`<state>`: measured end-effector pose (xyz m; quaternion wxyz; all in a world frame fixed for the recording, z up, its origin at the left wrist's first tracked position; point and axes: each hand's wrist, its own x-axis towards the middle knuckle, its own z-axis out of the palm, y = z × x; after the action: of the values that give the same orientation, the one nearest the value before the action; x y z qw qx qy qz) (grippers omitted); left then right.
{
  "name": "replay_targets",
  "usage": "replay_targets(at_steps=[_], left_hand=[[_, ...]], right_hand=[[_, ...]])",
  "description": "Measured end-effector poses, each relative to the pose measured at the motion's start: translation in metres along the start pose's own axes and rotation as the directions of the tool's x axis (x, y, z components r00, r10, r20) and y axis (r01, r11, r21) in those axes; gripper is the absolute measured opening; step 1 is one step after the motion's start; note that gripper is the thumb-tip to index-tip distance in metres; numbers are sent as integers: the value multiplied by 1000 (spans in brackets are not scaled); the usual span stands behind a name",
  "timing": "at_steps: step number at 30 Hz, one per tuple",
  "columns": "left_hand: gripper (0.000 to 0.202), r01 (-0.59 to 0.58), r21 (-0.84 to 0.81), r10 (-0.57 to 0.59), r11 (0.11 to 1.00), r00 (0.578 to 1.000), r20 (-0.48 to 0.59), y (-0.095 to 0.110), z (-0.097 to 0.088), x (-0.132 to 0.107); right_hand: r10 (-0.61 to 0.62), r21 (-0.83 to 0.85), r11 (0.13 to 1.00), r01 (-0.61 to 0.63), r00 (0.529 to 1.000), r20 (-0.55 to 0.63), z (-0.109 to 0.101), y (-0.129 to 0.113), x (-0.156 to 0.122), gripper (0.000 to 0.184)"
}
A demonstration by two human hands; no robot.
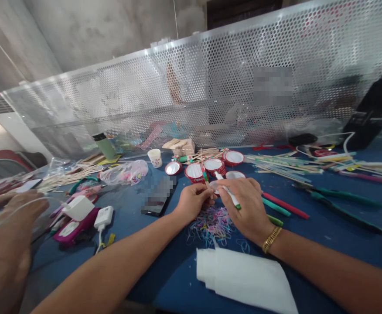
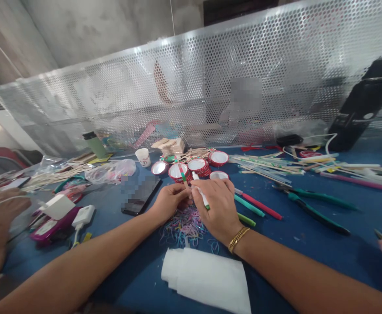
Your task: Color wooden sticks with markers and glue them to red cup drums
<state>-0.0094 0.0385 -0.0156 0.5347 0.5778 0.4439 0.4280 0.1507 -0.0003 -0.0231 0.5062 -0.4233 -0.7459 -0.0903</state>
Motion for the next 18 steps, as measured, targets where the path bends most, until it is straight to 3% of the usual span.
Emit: replay_targets(at_steps=[6,12,18], left_hand=[[35,-64,10,64,998,998,14,-4,-2,1],[31,-228,23,228,973,974,1,4,-1,-5],[30,-182,-54,183,982,983,15,12,3,-12]], right_hand=[[84,27,996,-85,996,24,5,5,0,15],[141,59,988,-141,990,10,6,4,-1,21],[176,84,981,-177,984,17,5,4,-1,22]])
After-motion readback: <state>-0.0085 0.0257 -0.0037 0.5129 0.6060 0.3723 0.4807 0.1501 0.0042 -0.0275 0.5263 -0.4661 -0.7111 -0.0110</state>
